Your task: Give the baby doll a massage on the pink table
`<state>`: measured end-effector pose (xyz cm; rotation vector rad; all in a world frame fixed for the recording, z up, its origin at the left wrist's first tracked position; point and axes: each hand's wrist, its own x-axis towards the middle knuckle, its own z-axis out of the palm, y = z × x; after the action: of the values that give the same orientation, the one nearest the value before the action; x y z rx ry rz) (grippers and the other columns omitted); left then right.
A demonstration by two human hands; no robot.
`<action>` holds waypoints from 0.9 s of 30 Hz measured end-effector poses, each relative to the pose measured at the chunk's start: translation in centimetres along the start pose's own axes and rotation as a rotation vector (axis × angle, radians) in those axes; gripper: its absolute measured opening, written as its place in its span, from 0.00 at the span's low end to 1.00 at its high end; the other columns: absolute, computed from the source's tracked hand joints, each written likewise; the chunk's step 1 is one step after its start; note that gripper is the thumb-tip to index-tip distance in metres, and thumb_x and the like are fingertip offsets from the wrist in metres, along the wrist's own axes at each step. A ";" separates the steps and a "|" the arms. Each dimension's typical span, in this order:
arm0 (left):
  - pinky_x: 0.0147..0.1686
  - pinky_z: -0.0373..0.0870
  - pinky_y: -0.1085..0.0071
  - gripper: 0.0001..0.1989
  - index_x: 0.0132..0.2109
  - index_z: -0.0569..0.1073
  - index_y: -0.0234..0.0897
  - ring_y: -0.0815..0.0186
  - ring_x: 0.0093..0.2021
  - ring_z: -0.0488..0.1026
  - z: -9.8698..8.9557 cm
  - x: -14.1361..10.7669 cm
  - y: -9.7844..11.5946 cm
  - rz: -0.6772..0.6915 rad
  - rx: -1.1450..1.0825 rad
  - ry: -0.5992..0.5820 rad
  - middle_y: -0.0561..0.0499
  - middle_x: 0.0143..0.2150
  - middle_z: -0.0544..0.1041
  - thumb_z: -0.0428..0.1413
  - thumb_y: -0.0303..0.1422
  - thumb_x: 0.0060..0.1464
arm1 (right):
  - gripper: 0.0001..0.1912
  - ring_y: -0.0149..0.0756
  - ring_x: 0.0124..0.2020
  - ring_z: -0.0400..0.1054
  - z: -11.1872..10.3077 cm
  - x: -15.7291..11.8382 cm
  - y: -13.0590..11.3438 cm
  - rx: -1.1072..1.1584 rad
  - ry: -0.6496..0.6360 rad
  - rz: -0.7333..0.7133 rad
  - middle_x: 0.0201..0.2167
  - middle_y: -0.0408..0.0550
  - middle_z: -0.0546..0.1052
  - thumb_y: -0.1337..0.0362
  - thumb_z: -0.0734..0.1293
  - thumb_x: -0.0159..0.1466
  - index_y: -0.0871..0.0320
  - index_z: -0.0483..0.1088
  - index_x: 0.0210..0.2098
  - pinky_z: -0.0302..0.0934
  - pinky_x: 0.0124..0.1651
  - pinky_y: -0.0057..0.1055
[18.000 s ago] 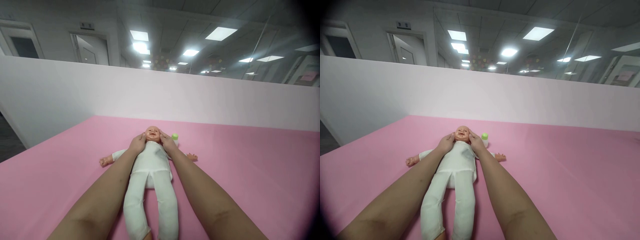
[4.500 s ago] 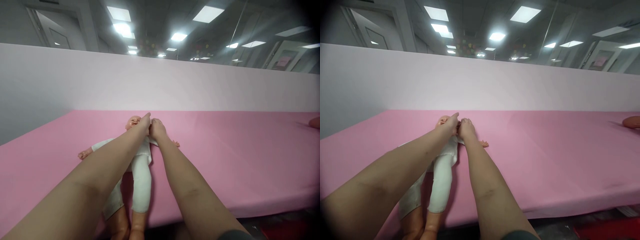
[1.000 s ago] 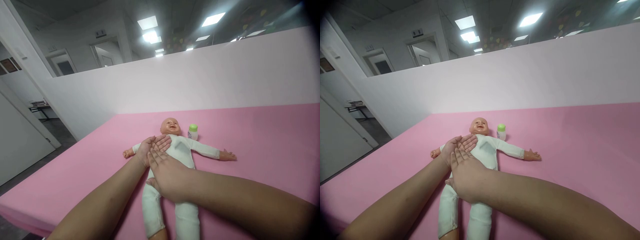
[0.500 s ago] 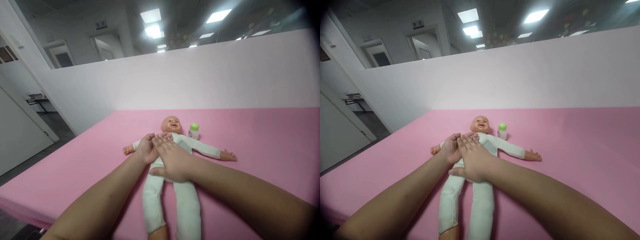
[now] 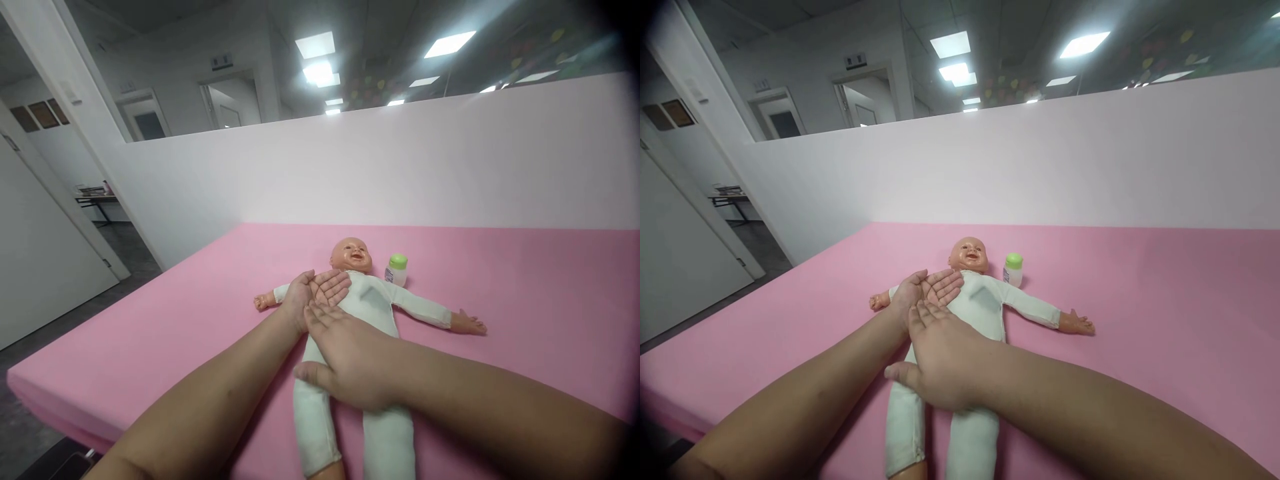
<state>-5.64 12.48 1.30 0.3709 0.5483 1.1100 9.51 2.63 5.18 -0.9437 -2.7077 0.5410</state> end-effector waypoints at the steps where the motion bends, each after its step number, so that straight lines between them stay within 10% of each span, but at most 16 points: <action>1: 0.59 0.72 0.53 0.29 0.68 0.65 0.24 0.47 0.59 0.77 -0.2 0.1 0.0 0.000 -0.005 -0.044 0.27 0.62 0.75 0.48 0.37 0.67 | 0.53 0.57 0.77 0.38 0.0 0.1 0.1 0.036 -0.011 -0.010 0.76 0.66 0.45 0.35 0.59 0.70 0.70 0.42 0.76 0.39 0.76 0.49; 10: 0.65 0.64 0.52 0.30 0.67 0.66 0.20 0.46 0.60 0.76 -0.5 -0.4 -0.5 -0.119 0.033 -0.182 0.27 0.61 0.75 0.46 0.40 0.69 | 0.62 0.61 0.77 0.26 0.6 2.1 3.1 -0.159 0.059 0.133 0.76 0.66 0.33 0.29 0.59 0.65 0.75 0.37 0.76 0.28 0.77 0.53; 19: 0.55 0.75 0.55 0.31 0.67 0.65 0.13 0.45 0.56 0.78 -0.7 0.0 -0.1 -0.095 0.060 -0.078 0.21 0.57 0.76 0.45 0.40 0.70 | 0.51 0.66 0.72 0.50 0.1 0.3 -0.8 -0.307 -0.034 0.139 0.69 0.73 0.62 0.37 0.62 0.68 0.77 0.56 0.71 0.45 0.74 0.53; 27: 0.53 0.76 0.57 0.30 0.66 0.67 0.16 0.45 0.55 0.79 -0.2 -0.1 -0.4 -0.099 0.096 -0.033 0.24 0.57 0.77 0.44 0.39 0.71 | 0.48 0.59 0.69 0.57 0.7 0.2 -0.2 -0.052 0.059 0.008 0.70 0.64 0.62 0.38 0.69 0.65 0.65 0.59 0.71 0.50 0.71 0.48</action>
<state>-5.46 12.21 0.95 0.4405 0.5859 0.9828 9.04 2.37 4.69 -0.9689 -2.6781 0.4388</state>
